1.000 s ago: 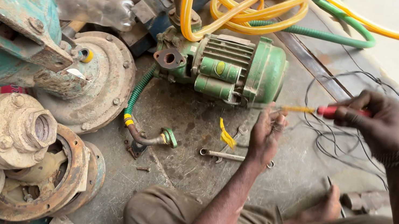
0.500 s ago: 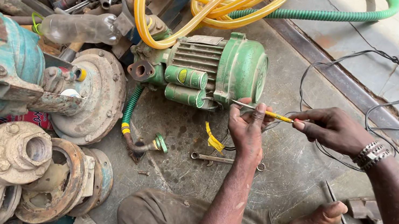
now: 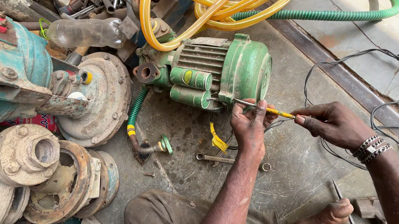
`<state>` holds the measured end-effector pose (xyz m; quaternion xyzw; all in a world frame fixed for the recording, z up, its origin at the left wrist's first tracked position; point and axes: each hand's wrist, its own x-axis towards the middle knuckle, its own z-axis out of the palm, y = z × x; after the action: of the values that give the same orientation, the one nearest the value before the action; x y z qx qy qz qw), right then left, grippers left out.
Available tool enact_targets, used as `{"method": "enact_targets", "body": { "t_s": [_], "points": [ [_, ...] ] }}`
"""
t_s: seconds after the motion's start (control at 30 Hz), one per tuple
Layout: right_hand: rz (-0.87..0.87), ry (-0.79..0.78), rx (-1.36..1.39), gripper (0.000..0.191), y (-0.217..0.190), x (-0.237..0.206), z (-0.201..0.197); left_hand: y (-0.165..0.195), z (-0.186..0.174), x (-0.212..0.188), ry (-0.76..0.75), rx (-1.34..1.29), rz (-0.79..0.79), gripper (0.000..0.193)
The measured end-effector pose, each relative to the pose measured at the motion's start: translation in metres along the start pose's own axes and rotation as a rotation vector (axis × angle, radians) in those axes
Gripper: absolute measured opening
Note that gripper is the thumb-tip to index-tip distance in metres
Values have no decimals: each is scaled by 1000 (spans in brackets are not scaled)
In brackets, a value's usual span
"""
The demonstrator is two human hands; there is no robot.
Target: The person sits on the floor of a repair workshop and works on a small green electric water pump. They use a spanner to loosen fittings on the pump, detach a curved pipe and flange by hand, then use a red-handled screwdriver to unscrew and re-tighten screws on the pump housing.
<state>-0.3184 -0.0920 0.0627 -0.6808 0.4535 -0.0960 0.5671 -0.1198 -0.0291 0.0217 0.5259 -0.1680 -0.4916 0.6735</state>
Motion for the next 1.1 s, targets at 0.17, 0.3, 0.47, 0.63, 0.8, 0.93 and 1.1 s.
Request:
{"method": "enact_targets", "body": {
  "t_s": [0.17, 0.3, 0.47, 0.63, 0.8, 0.93, 1.1],
  "points": [
    [26, 48, -60, 47, -5, -3, 0, 5, 0, 0, 11, 49, -30, 28],
    [-42, 90, -104, 47, -2, -1, 2, 3, -3, 2, 34, 55, -61, 21],
    [-38, 105, -89, 46, 9, 4, 10, -4, -6, 7, 86, 3, -44, 19],
    [-45, 48, 73, 46, 13, 10, 10, -5, -3, 4, 107, 41, 2, 21],
    [-20, 25, 5, 46, 11, 7, 1, 3, -1, 0, 76, 77, -34, 21],
    [-54, 48, 46, 47, 9, 5, 1, 6, 1, 1, 62, 64, -22, 21],
    [-11, 21, -6, 48, 4, 7, 0, 9, -1, 2, 56, 107, -37, 20]
  ]
}}
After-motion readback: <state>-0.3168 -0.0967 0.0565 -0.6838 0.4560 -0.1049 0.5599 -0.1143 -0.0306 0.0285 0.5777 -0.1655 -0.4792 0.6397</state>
